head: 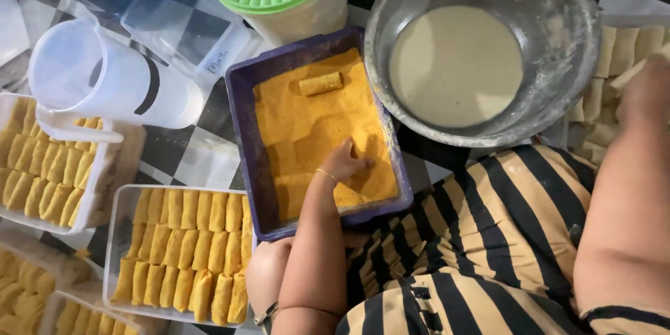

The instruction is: The person is coating pre-rolled food items by dipping them into a liquid batter and then rolling them in a tray of yellow coating powder.

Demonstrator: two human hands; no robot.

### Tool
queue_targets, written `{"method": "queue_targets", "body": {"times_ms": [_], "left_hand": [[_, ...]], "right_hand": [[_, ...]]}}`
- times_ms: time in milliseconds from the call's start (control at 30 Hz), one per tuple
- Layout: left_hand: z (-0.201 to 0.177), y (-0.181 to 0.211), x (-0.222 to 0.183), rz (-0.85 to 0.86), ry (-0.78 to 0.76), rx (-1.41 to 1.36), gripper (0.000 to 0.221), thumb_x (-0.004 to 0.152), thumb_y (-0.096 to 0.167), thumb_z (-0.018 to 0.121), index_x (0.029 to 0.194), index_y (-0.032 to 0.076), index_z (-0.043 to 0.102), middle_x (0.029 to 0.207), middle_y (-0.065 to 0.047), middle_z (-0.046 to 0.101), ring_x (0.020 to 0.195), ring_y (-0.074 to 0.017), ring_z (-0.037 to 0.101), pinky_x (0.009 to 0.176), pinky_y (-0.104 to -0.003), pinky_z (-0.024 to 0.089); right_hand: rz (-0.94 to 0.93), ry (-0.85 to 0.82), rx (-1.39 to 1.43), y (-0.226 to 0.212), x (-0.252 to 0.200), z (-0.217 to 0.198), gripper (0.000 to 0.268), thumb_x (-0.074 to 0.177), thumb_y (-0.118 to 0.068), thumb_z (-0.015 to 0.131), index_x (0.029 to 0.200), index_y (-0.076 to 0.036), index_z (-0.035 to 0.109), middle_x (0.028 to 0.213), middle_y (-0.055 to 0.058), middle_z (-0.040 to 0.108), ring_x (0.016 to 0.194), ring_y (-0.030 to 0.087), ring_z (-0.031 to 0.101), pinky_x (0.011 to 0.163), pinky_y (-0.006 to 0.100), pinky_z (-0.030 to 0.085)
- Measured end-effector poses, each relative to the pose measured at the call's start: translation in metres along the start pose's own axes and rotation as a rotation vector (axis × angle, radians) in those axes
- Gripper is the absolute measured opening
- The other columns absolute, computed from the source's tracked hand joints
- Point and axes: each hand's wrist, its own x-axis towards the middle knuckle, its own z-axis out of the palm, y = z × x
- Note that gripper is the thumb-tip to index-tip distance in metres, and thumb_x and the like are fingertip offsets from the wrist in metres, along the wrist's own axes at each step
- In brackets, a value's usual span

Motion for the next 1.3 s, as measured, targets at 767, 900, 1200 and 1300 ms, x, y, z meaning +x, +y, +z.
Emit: {"method": "queue_targets", "body": {"times_ms": [767, 900, 1200, 1300], "left_hand": [[0.023, -0.036, 0.051, 0.177, 0.579, -0.062, 0.047, 0.079, 0.042, 0.087, 0.117, 0.021, 0.068, 0.132, -0.012, 0.057, 0.119, -0.0319, 0.065, 0.098, -0.043, 0.057], [0.010, -0.005, 0.015, -0.021, 0.325, 0.220, 0.073, 0.080, 0.057, 0.079, 0.142, 0.036, 0.046, 0.151, -0.010, 0.036, 0.129, -0.0465, 0.055, 0.105, -0.052, 0.053], [0.009, -0.015, 0.002, -0.382, -0.069, 0.432, 0.091, 0.086, 0.069, 0.063, 0.152, 0.010, 0.042, 0.151, -0.027, 0.034, 0.129, -0.0513, 0.046, 0.106, -0.060, 0.043], [0.002, -0.021, -0.007, -0.080, -0.153, 0.537, 0.083, 0.088, 0.067, 0.062, 0.126, -0.006, 0.068, 0.129, -0.029, 0.067, 0.126, -0.0402, 0.063, 0.107, -0.046, 0.051]], "right_hand": [[0.544, -1.037, 0.377, -0.311, -0.052, 0.079, 0.057, 0.101, -0.018, 0.057, 0.151, 0.006, 0.044, 0.110, 0.020, 0.062, 0.085, 0.028, 0.066, 0.077, 0.046, 0.057], [0.759, -1.017, 0.724, -0.348, -0.048, 0.046, 0.062, 0.098, -0.015, 0.064, 0.152, 0.000, 0.038, 0.116, 0.008, 0.059, 0.084, 0.012, 0.060, 0.070, 0.023, 0.058], [0.769, -0.885, 0.959, -0.395, -0.056, 0.005, 0.073, 0.096, -0.007, 0.065, 0.158, -0.013, 0.027, 0.116, 0.013, 0.069, 0.067, 0.011, 0.060, 0.047, 0.011, 0.049], [0.577, -0.967, 0.977, -0.445, -0.079, -0.035, 0.083, 0.093, 0.011, 0.060, 0.163, -0.013, 0.022, 0.147, 0.026, 0.056, 0.106, 0.036, 0.074, 0.079, 0.037, 0.067]]}}
